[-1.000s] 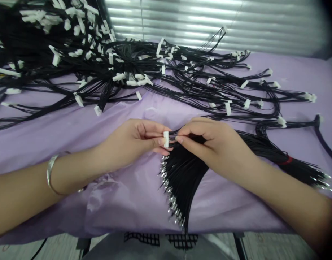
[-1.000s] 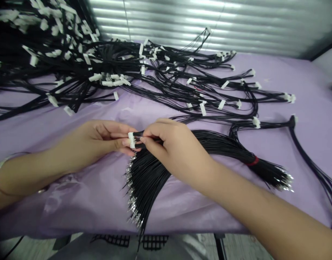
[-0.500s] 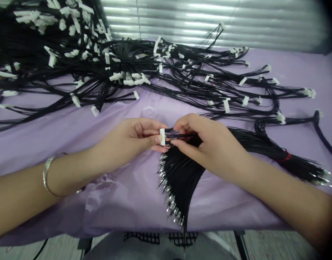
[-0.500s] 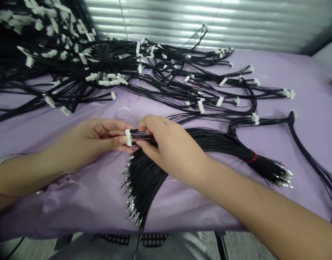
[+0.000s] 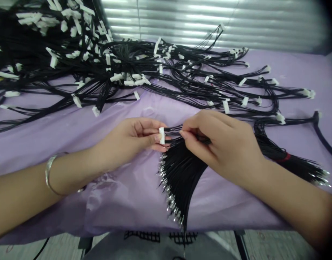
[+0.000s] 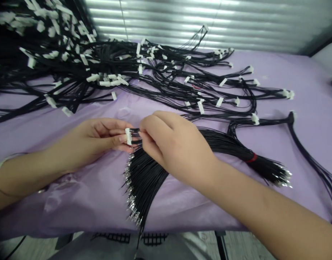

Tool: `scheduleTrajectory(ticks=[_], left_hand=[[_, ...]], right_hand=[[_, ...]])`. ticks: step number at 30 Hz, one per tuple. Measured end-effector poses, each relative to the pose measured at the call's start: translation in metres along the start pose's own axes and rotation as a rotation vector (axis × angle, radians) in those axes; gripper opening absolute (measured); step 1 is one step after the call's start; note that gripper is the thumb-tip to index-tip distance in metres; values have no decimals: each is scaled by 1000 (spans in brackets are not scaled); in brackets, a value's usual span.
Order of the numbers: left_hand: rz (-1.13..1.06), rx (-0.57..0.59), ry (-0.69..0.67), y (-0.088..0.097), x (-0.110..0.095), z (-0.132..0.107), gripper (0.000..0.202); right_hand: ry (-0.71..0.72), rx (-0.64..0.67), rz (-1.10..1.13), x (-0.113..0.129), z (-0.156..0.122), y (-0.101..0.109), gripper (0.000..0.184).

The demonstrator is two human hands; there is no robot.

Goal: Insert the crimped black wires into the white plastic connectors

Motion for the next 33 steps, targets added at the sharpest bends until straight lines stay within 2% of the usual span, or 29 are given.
scheduleTrajectory(ticks=[5, 11, 19, 26, 33], left_hand=[[-3, 0, -8, 1, 1, 1, 12], [-11, 0, 16, 0, 0, 1, 12], [10, -15, 17, -1, -1, 1, 12], [25, 7, 15, -1, -2, -1, 9], [34, -3, 21, -1, -2, 0, 11]], right_hand=[[-47, 161, 0, 3, -2, -8, 15], [-87, 198, -2, 5, -2, -13, 15], [-78, 153, -12, 7, -3, -18, 14], [-30, 73, 15, 2, -1, -5, 16], [-67, 135, 46, -5, 1, -3, 10]])
Point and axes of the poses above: each hand's wrist, its own z-axis towards the middle knuckle, its own y-axis out of the back of the hand, x = y × z, the point moved 2 cm from there along z, towards the middle knuckle, and after that the axes turned 12 degrees about -x, right-handed, at the moved point
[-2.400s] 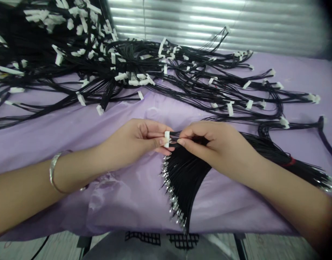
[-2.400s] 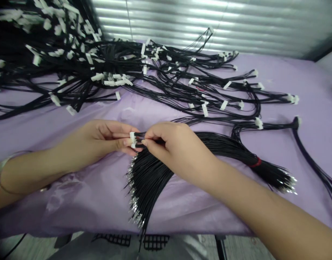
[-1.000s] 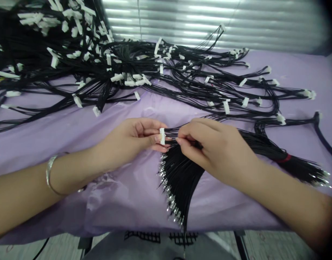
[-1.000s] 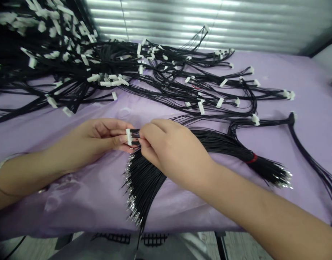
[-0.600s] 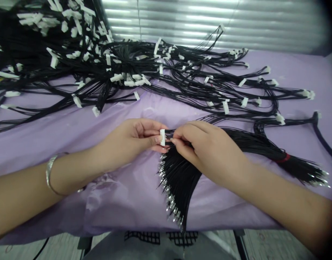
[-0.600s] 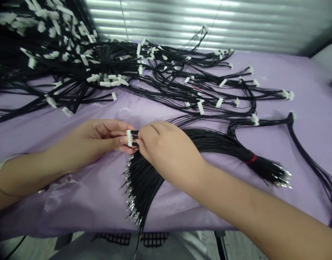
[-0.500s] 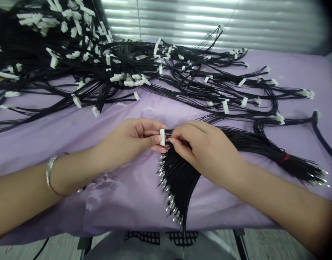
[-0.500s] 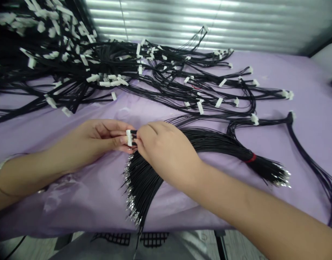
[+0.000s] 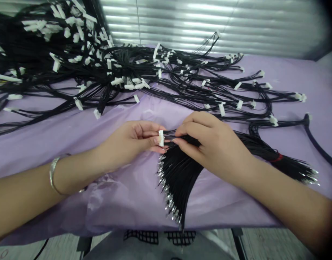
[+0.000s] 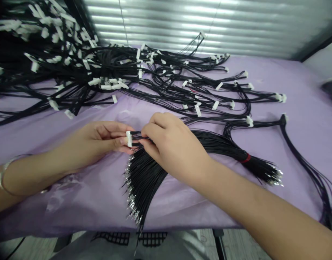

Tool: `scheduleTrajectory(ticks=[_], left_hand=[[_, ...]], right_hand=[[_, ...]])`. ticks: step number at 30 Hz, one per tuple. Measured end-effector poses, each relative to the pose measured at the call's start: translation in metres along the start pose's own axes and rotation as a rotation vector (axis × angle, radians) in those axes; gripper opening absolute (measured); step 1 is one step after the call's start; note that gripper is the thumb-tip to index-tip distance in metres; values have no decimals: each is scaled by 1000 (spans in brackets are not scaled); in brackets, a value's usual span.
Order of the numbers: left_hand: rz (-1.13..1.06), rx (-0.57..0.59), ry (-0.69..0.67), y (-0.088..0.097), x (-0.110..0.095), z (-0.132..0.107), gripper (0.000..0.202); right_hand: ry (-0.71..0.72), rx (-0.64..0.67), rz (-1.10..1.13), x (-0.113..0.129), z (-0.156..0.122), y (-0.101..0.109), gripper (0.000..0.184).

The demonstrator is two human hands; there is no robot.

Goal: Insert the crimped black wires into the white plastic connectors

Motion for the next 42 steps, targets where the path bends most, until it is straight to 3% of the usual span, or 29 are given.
scheduleTrajectory(ticks=[12, 16, 22, 29, 42], left_hand=[[-46, -14, 4, 1, 2, 0, 12], [-46, -24, 6, 1, 1, 0, 11], [17, -35, -4, 0, 0, -1, 11], [26, -15, -9, 1, 2, 0, 13], [56, -41, 9, -4, -1, -1, 11]], right_hand=[[-175, 70, -10, -3, 0, 3, 14], [-176, 109, 81, -4, -1, -1, 15], [-307, 109, 228, -5, 0, -9, 7], [-379, 107, 283, 1, -1, -13, 12], [-320, 28, 255, 7, -1, -22, 16]])
Point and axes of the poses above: each hand's wrist, its own z-axis towards the middle knuckle, its own y-axis out of the back of the hand, x = y × z, the point moved 2 cm from there along z, towards the middle knuckle, and after that the axes turned 12 degrees about -x, right-handed, at the moved point
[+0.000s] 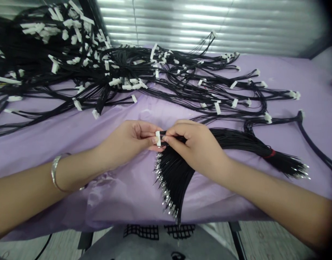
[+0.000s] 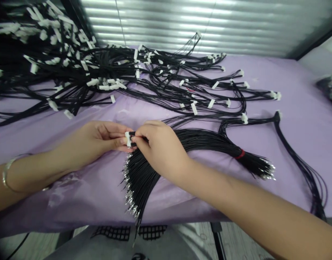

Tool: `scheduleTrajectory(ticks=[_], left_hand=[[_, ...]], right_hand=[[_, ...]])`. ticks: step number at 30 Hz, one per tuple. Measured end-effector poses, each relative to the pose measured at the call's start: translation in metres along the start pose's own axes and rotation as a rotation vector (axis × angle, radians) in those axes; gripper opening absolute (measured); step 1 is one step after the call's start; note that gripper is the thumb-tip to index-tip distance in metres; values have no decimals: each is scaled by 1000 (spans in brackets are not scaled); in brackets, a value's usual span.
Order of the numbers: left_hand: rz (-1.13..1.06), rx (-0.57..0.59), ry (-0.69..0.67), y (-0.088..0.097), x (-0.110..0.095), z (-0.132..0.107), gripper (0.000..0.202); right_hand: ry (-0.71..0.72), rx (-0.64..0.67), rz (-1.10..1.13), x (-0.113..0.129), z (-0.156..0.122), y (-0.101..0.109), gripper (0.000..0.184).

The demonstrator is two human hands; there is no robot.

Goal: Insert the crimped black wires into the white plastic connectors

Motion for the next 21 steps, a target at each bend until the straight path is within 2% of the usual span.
scheduleTrajectory(ticks=[5, 7, 10, 14, 17, 21], left_hand=[[-7, 10, 1, 0, 0, 0, 11], [-22, 0, -4, 1, 1, 1, 10], [-67, 4, -23, 4, 3, 2, 11], [-143, 29, -6, 6, 5, 3, 12], [-192, 14, 25, 8, 5, 4, 15], [-228, 14, 39, 8, 4, 3, 15]], right_hand=[[64, 7, -93, 0, 0, 1, 15], [159, -18, -138, -1, 0, 6, 9], [348, -75, -166, -3, 1, 17, 12], [563, 27, -284, -7, 1, 20, 17], [586, 42, -364, -9, -1, 13, 17], [519, 3, -351, -8, -3, 8, 16]])
Point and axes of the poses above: each hand's wrist, its own z-axis towards the middle knuckle, its own y-axis out of the back of the hand, x = y × z, the point moved 2 cm from there along z, towards the middle knuckle, and after that the axes turned 12 degrees about -x, right-handed, at the moved point
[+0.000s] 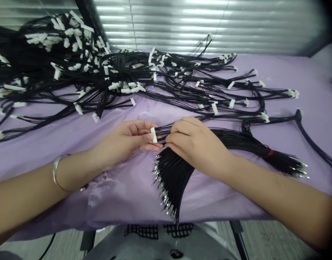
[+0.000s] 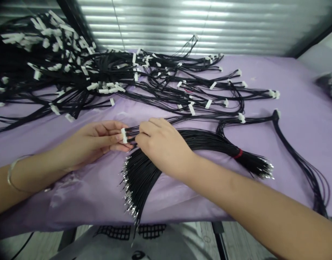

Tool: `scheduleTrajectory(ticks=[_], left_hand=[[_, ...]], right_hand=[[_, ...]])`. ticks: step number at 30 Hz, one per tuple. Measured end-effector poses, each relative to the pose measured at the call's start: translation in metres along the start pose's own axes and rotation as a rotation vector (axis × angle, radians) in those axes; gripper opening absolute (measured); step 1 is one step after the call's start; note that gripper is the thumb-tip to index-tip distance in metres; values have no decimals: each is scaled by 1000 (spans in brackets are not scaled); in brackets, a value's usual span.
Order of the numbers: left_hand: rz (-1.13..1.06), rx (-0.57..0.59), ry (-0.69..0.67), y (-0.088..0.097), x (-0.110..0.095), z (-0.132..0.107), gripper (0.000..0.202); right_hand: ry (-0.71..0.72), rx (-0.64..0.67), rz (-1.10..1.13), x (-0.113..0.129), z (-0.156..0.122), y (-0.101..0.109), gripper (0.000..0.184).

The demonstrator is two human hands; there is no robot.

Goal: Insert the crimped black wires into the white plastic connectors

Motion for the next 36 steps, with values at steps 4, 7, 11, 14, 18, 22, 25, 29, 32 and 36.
scheduleTrajectory(ticks=[4, 7, 11, 14, 18, 22, 25, 29, 32, 36], left_hand=[[36, 11, -17, -1, 0, -1, 11], [61, 28, -44, -1, 0, -1, 11], [86, 43, -52, -2, 0, -1, 13], [109, 61, -54, -2, 0, -2, 12], [127, 80, -56, -2, -1, -3, 13], [154, 63, -42, -3, -1, -3, 13], [177, 48, -42, -4, -3, -3, 13], [190, 33, -32, -6, -4, -4, 12], [186, 44, -36, -6, -4, -3, 11], [162, 40, -43, -4, -2, -3, 11]], right_hand=[[-154, -127, 170, 0, 2, 14, 15], [-238, -190, 229, 0, 4, 20, 11], [-268, -171, 277, 1, 5, 11, 9], [-318, -165, 304, 0, 5, 4, 8], [-355, -154, 322, -2, 5, 3, 7], [-334, -165, 299, -1, 5, 4, 7], [-332, -175, 296, -1, 6, 4, 7], [-329, -184, 300, 0, 5, 3, 8], [-330, -188, 312, 0, 5, 4, 9], [-348, -176, 318, 0, 4, 4, 9]])
Point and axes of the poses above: each hand's wrist, its own z-axis towards the middle knuckle, its own y-axis out of the back of the hand, x = y × z, the point moved 2 cm from there along z, towards the middle knuckle, and after that the axes turned 12 degrees about -x, right-handed, at the moved point
